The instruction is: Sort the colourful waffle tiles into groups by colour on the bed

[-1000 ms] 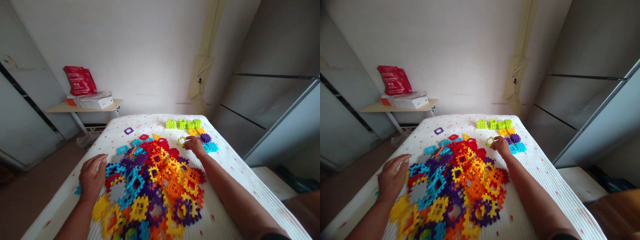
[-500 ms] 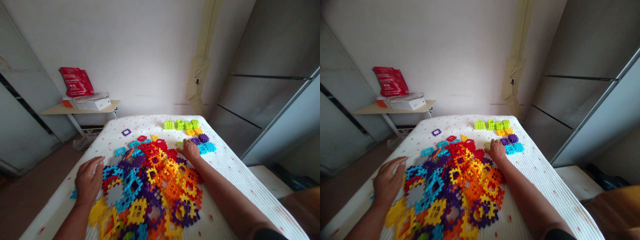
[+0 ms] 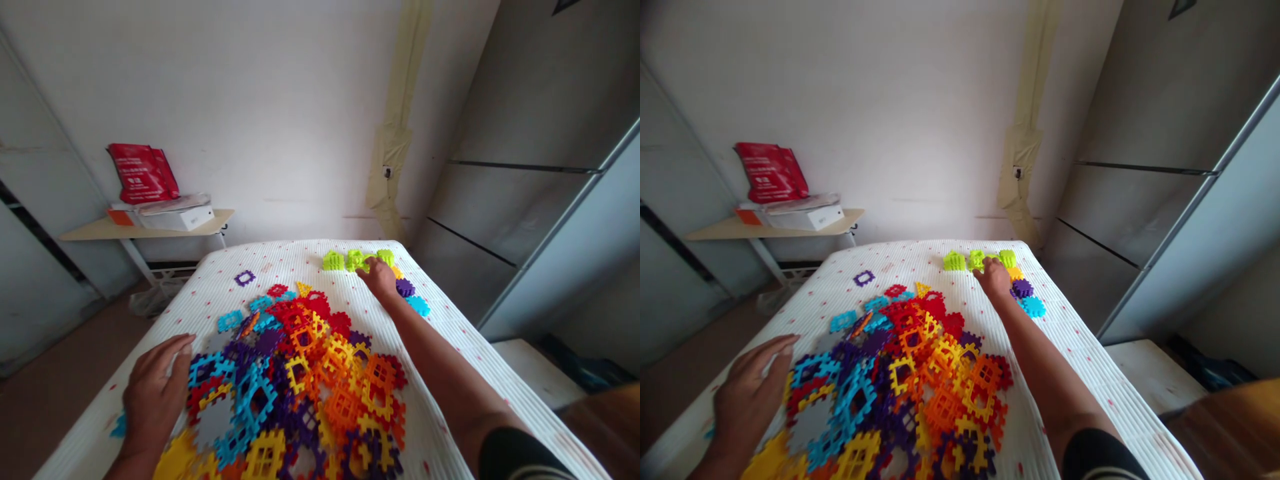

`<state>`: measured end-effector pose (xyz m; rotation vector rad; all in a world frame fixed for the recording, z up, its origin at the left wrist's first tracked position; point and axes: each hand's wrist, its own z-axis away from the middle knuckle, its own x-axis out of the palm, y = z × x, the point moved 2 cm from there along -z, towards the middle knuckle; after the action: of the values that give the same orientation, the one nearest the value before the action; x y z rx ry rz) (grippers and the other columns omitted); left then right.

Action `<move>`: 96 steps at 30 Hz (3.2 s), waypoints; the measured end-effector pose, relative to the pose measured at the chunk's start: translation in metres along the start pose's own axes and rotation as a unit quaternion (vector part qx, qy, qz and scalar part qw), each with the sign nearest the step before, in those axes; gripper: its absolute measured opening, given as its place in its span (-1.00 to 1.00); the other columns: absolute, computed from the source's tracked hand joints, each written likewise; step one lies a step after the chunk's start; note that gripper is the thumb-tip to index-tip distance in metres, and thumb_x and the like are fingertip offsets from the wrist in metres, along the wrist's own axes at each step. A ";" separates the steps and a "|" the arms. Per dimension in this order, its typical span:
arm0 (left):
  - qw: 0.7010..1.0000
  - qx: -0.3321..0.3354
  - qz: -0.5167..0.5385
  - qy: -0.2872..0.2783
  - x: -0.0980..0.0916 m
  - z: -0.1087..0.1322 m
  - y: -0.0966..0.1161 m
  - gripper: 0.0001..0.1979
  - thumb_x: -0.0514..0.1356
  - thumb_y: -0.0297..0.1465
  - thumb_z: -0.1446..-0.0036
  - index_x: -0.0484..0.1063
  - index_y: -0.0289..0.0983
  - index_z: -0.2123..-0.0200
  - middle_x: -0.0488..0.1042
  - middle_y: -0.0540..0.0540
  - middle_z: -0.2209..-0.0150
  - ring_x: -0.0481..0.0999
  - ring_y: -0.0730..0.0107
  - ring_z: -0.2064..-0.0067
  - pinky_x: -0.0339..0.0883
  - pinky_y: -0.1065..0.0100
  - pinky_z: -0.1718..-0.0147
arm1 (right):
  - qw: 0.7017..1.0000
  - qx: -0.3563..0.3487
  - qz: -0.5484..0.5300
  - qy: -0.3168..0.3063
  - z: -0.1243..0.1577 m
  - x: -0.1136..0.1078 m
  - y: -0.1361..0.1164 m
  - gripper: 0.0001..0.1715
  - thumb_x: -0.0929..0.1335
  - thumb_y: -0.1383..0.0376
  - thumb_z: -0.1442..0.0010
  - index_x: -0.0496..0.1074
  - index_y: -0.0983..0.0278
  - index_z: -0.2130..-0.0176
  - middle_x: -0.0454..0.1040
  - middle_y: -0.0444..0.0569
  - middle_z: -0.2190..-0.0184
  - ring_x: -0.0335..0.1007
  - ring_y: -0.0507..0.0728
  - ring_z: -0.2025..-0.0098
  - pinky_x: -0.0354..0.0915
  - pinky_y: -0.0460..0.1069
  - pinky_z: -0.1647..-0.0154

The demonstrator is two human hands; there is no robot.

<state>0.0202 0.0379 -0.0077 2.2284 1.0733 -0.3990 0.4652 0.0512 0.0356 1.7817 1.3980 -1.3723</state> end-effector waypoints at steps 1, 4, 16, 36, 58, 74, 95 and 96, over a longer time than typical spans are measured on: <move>1.000 -0.006 -0.001 -0.001 0.000 0.000 0.000 -0.74 -0.01 -0.18 -0.13 0.41 -0.10 0.25 0.48 -0.06 0.22 0.45 0.10 0.13 0.32 0.03 0.06 | 1.000 0.006 0.000 0.000 -0.011 0.001 0.001 -0.57 0.25 0.09 -0.20 0.37 0.32 0.07 0.42 0.10 0.13 0.37 0.18 0.11 0.24 -0.02 0.21; 1.000 -0.024 0.003 -0.009 -0.001 0.000 -0.001 -0.75 0.00 -0.17 -0.12 0.41 -0.06 0.25 0.47 -0.04 0.20 0.45 0.09 0.11 0.31 0.02 0.04 | 1.000 0.019 0.008 -0.012 -0.041 0.006 0.000 -0.56 0.23 0.09 -0.22 0.38 0.32 0.05 0.41 0.11 0.12 0.36 0.18 0.10 0.24 -0.03 0.22; 0.999 -0.007 -0.015 -0.029 -0.003 -0.004 0.002 -0.69 0.00 -0.17 -0.13 0.45 -0.18 0.25 0.49 -0.10 0.22 0.46 0.19 0.14 0.30 0.17 0.06 | 0.993 0.047 0.065 -0.089 -0.085 0.024 -0.011 -0.56 0.27 0.10 -0.18 0.40 0.27 0.03 0.42 0.13 0.08 0.35 0.20 0.04 0.26 -0.01 0.16; 1.000 -0.002 0.020 -0.013 -0.008 -0.003 0.008 -0.74 0.03 -0.28 -0.17 0.47 -0.25 0.23 0.49 -0.12 0.20 0.44 0.25 0.11 0.27 0.19 0.02 | 0.961 -0.219 -0.146 -0.083 0.018 -0.023 -0.010 -0.56 0.31 0.04 -0.14 0.42 0.25 0.09 0.49 0.03 0.17 0.45 0.12 0.26 0.35 -0.02 0.27; 0.990 -0.060 -0.063 -0.108 -0.056 0.077 0.015 -0.72 0.04 -0.29 -0.17 0.43 -0.23 0.12 0.25 -0.18 -0.09 0.24 0.18 -0.13 0.15 0.10 -0.10 | 0.911 -0.383 -0.129 -0.084 0.206 -0.013 0.038 -0.03 0.34 -0.01 -0.06 -0.10 0.13 -0.31 -0.13 0.12 -0.32 -0.09 0.39 -0.27 0.13 0.30 -0.12; 0.922 0.250 0.049 -0.293 -0.098 0.100 0.089 -0.62 0.21 -0.26 0.04 0.40 -0.24 0.12 0.43 -0.16 0.20 0.37 0.17 0.16 0.12 0.07 0.13 | 0.907 -0.387 -0.158 -0.041 0.181 -0.017 -0.023 -0.20 0.29 -0.05 -0.08 0.12 0.17 -0.22 0.04 0.14 -0.26 -0.08 0.40 -0.25 -0.08 0.40 -0.14; 0.939 0.275 0.002 -0.209 -0.067 0.101 0.100 -0.79 0.06 -0.48 -0.12 0.43 -0.26 0.19 0.49 -0.12 0.29 0.38 0.29 0.26 0.15 0.21 0.23 | 0.802 -0.574 -0.138 -0.091 0.224 -0.026 -0.066 -0.25 0.21 -0.07 -0.17 0.07 0.14 -0.26 0.06 0.06 -0.27 -0.14 0.35 -0.29 -0.34 0.38 -0.22; 0.940 0.276 -0.003 -0.201 -0.065 0.100 0.101 -0.79 0.06 -0.48 -0.12 0.43 -0.27 0.19 0.50 -0.12 0.29 0.38 0.29 0.26 0.15 0.20 0.22 | 0.805 -0.571 -0.137 -0.090 0.221 -0.024 -0.068 -0.25 0.21 -0.08 -0.17 0.09 0.14 -0.25 0.07 0.06 -0.27 -0.13 0.35 -0.28 -0.33 0.38 -0.22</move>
<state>0.0588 -0.1134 -0.0090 2.4501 0.8084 -1.2270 0.3140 -0.1187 -0.0122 0.6405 1.8160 -0.4851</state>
